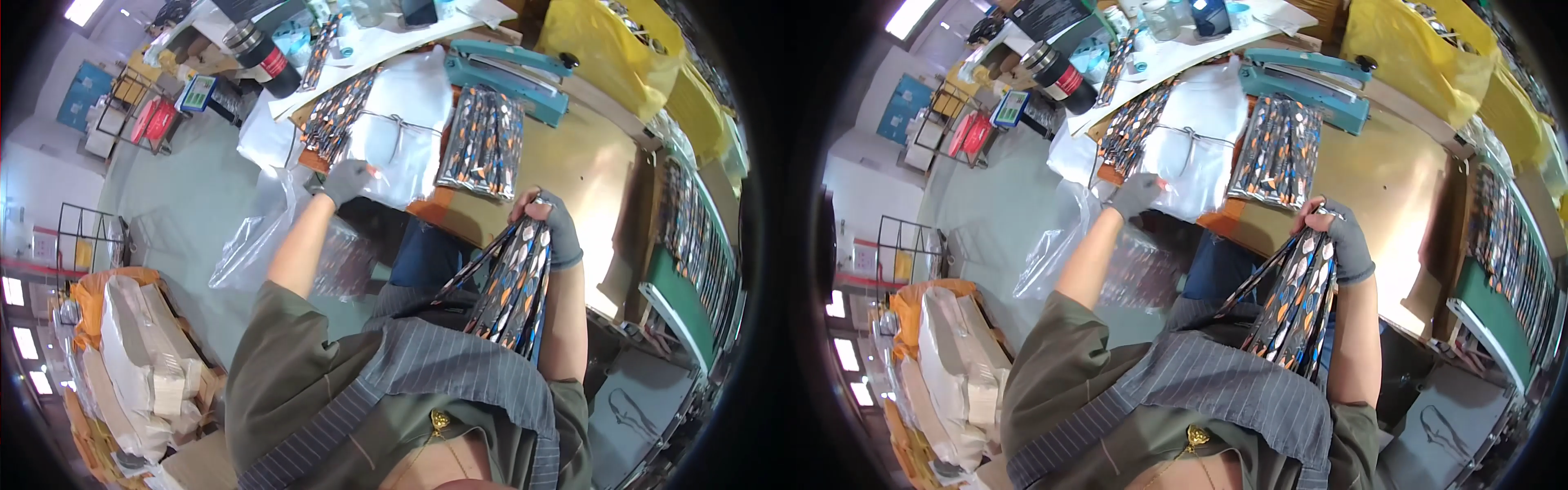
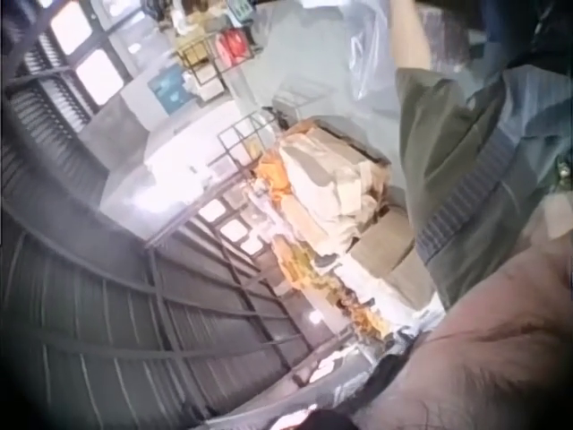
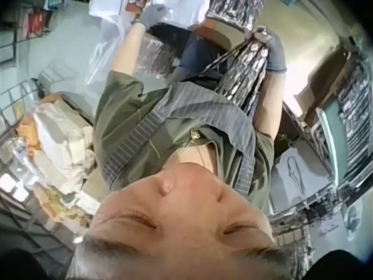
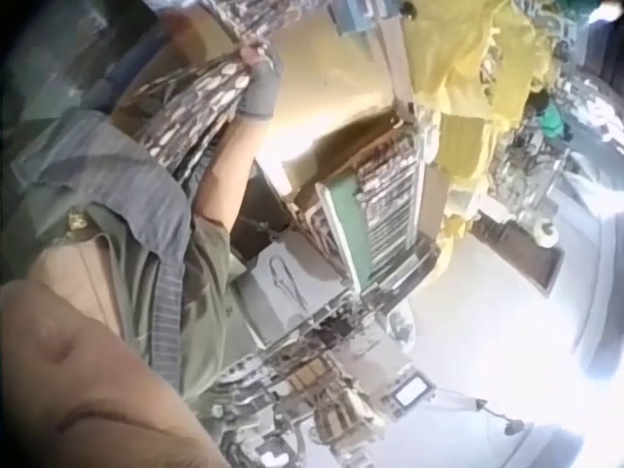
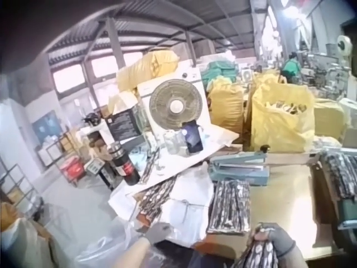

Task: Packaging items into plastic bags and sealing them using a heat sealer.

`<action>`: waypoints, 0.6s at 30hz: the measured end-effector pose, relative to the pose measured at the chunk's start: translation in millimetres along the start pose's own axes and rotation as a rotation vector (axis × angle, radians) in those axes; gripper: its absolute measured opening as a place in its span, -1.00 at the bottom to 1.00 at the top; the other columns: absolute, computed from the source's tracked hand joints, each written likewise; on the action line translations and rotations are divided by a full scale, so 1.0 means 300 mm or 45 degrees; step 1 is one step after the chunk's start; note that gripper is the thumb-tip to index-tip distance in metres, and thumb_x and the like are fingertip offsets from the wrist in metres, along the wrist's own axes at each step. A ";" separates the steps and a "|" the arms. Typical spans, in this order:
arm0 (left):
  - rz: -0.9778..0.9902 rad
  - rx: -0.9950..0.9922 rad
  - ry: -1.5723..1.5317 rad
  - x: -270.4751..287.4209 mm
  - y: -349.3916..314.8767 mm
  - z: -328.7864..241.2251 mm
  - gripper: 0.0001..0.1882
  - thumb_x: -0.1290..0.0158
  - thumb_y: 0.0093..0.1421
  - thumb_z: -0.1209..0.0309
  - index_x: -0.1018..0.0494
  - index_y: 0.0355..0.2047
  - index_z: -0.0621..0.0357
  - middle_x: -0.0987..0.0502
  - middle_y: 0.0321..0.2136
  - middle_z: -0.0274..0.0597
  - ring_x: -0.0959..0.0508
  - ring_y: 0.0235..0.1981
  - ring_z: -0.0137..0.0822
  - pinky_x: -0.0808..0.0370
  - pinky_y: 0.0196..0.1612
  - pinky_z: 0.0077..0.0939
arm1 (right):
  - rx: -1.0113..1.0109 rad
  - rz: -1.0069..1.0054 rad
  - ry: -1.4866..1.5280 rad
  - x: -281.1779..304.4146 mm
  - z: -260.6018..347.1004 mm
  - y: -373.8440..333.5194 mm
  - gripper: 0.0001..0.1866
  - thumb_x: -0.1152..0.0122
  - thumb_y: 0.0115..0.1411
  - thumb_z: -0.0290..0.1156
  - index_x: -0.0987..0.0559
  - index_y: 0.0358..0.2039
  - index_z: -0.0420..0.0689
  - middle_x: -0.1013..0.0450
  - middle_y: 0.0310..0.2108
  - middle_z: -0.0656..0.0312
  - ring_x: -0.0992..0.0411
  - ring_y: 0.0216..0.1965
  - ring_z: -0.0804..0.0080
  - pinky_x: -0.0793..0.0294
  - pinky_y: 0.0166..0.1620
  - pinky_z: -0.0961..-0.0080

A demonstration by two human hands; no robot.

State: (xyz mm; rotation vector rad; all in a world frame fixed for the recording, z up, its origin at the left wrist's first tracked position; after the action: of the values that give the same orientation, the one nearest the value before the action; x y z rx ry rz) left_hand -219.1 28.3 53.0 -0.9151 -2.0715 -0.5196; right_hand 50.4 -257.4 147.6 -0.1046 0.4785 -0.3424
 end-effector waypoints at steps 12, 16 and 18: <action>-0.503 -0.383 -0.480 -0.262 -0.030 -0.865 -0.70 0.05 0.21 0.27 -0.44 -0.46 0.30 -0.50 -0.56 -0.15 -0.52 -0.50 -0.30 -0.39 -0.35 -0.49 | 0.062 -0.041 -0.012 0.087 0.013 -0.051 -0.69 -0.12 -0.09 -0.41 -0.49 -0.28 -0.27 -0.46 -0.43 0.15 -0.45 -0.44 0.41 -0.45 -0.27 0.56; -0.213 0.219 -1.247 -0.301 0.173 -0.802 -0.62 0.07 0.24 0.14 -0.40 -0.54 0.19 -0.40 -0.70 -0.33 -0.35 -0.67 -0.52 -0.29 -0.58 -0.61 | 0.163 -0.330 0.366 0.249 -0.030 -0.211 -0.36 -0.12 -0.06 -0.34 -0.27 0.07 -0.30 -0.42 -0.52 0.13 -0.44 -0.43 0.34 -0.49 -0.35 0.49; -0.288 -0.045 -1.027 -0.322 0.265 -0.800 -0.63 0.05 0.23 0.12 -0.41 -0.51 0.19 -0.40 -0.70 -0.34 -0.36 -0.66 -0.53 -0.29 -0.58 -0.61 | 0.366 -0.227 0.338 0.183 0.069 -0.275 -0.16 -0.10 -0.11 -0.36 -0.08 0.22 -0.31 -0.43 -0.52 0.11 -0.43 -0.43 0.37 -0.46 -0.31 0.53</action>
State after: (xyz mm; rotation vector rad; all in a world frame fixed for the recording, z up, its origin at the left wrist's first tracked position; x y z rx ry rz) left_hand 2.4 -110.6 123.5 -1.0196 -2.9238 -0.3225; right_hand 81.1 -353.4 156.7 0.1809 0.6792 -0.6006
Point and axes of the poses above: each hand's wrist, its own y-axis towards the middle knuckle, its own x-axis out of the back of the hand, z = x × y, the point moved 4 cm from there along y, towards the middle knuckle
